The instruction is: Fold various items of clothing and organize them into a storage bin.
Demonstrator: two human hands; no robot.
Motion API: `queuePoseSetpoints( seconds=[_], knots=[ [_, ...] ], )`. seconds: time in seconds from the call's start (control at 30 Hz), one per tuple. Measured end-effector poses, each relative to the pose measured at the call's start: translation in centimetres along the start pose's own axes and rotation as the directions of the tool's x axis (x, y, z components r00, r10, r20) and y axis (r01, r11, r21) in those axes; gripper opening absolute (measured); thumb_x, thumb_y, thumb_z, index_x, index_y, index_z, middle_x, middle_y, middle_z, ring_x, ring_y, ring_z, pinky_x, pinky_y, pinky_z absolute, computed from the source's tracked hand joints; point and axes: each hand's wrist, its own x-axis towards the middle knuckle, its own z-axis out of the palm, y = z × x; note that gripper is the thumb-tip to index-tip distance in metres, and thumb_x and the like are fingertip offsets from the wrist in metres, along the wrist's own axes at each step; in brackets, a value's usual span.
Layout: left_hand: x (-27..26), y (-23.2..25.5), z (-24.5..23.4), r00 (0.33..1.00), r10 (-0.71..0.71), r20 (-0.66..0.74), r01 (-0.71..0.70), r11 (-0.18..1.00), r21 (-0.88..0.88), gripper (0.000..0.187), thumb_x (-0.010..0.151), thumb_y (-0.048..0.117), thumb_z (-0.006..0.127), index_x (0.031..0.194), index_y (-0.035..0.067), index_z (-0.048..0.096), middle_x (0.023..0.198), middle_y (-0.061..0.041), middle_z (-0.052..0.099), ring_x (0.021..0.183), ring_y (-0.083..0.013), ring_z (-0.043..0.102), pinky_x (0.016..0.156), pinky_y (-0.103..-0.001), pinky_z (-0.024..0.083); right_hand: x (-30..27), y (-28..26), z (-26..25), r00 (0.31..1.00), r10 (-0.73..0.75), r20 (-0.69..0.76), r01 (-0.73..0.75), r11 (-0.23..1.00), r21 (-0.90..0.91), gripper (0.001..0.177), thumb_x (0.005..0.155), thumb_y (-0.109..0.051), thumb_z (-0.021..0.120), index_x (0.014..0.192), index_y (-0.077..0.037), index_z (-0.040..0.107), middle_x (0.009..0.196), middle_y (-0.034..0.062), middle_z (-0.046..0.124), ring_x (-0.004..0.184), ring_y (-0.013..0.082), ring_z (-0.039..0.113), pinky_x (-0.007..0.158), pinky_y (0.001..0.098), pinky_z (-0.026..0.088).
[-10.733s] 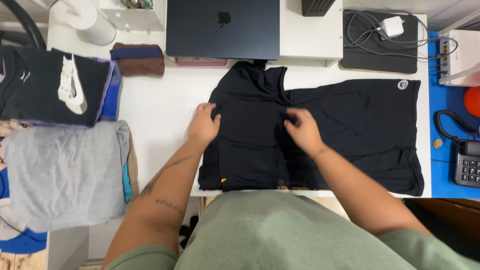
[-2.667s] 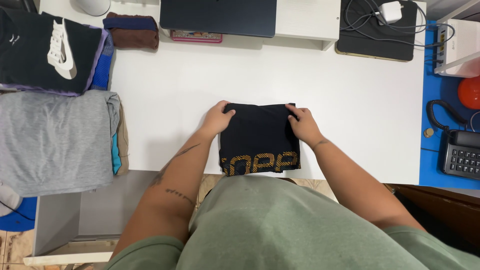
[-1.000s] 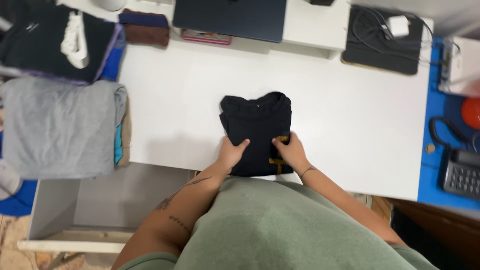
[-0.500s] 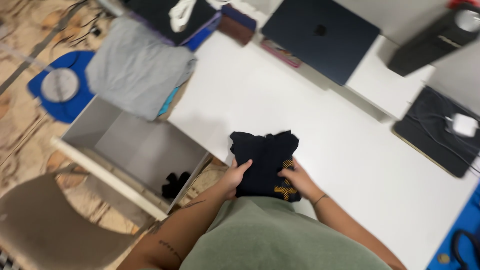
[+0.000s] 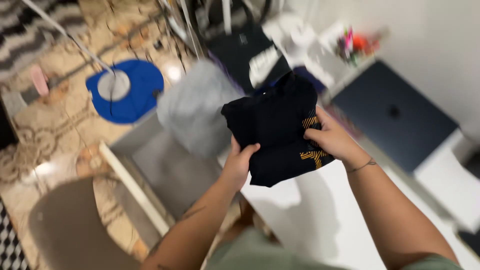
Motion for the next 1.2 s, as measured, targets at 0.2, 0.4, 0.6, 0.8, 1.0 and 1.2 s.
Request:
queuePoseSetpoints(
  seconds=[0.2,0.4,0.6,0.8,1.0,1.2],
  knots=[
    [12.9,8.8,-1.1,0.983,0.181,-0.032,-0.18,0.983,0.035,0.091,0.09,0.012,0.061,0.163,0.021,0.008,0.165,-0.008,0.028,0.149,-0.0254,0.031,0.119,-0.037,0.031,16.6,-4.2,-2.0,0.992,0.047,-0.116,-0.055,0.996,-0.066,0.079,0.081,0.003,0.059,0.157,-0.014,0.048,0.111,0.0061,0.066,0.091,0.0152,0.06,0.079,0.0292,0.051],
    [22.0,7.9,-2.5,0.935,0.198,-0.295,-0.181,0.98,0.083,0.085,0.092,0.019,0.066,0.16,0.006,0.017,0.161,-0.015,0.034,0.147,-0.0257,0.037,0.117,-0.034,0.034,27.3,-4.0,-3.4,0.985,0.043,-0.167,-0.087,0.961,-0.263,0.063,0.088,-0.005,0.068,0.148,-0.011,0.05,0.116,0.0048,0.066,0.103,0.0145,0.063,0.088,0.0289,0.051],
    [24.9,4.7,-4.4,0.9,0.071,-0.43,0.018,0.979,0.201,0.088,0.086,0.02,0.075,0.155,0.0,0.025,0.153,-0.019,0.045,0.139,-0.0284,0.049,0.113,-0.035,0.041,32.1,8.3,-6.5,0.98,0.061,-0.192,-0.109,0.961,-0.256,0.049,0.093,-0.013,0.068,0.141,-0.014,0.058,0.122,0.0083,0.069,0.107,0.0149,0.064,0.093,0.0296,0.051],
    [23.4,6.1,-2.3,0.923,0.127,-0.364,0.002,0.943,0.334,0.096,0.084,0.023,0.076,0.156,-0.003,0.017,0.153,-0.022,0.043,0.139,-0.0309,0.049,0.113,-0.035,0.042,29.4,4.8,-5.8,0.937,-0.08,-0.34,-0.106,0.862,-0.495,0.04,0.096,-0.02,0.07,0.135,-0.014,0.059,0.122,0.0119,0.067,0.107,0.0241,0.067,0.087,0.031,0.053],
    [21.1,-3.4,-2.0,0.778,0.582,-0.238,-0.285,0.664,0.692,0.1,0.089,0.02,0.083,0.155,-0.011,0.016,0.157,-0.034,0.029,0.146,-0.0399,0.034,0.12,-0.042,0.033,22.1,0.6,0.1,0.659,-0.751,-0.026,0.282,0.279,-0.918,0.023,0.093,-0.005,0.079,0.116,-0.007,0.074,0.125,0.0181,0.067,0.113,0.0389,0.06,0.098,0.0429,0.046],
    [1.9,-3.6,1.1,0.889,0.453,-0.073,-0.381,0.818,0.43,0.06,0.098,0.021,0.064,0.148,0.0,0.038,0.144,-0.02,0.044,0.123,-0.0245,0.056,0.086,-0.032,0.057,7.1,0.4,8.9,0.712,-0.699,0.066,0.517,0.458,-0.724,0.019,0.094,0.003,0.068,0.108,-0.008,0.073,0.115,0.01,0.07,0.109,0.0305,0.061,0.098,0.0386,0.048]
  ],
)
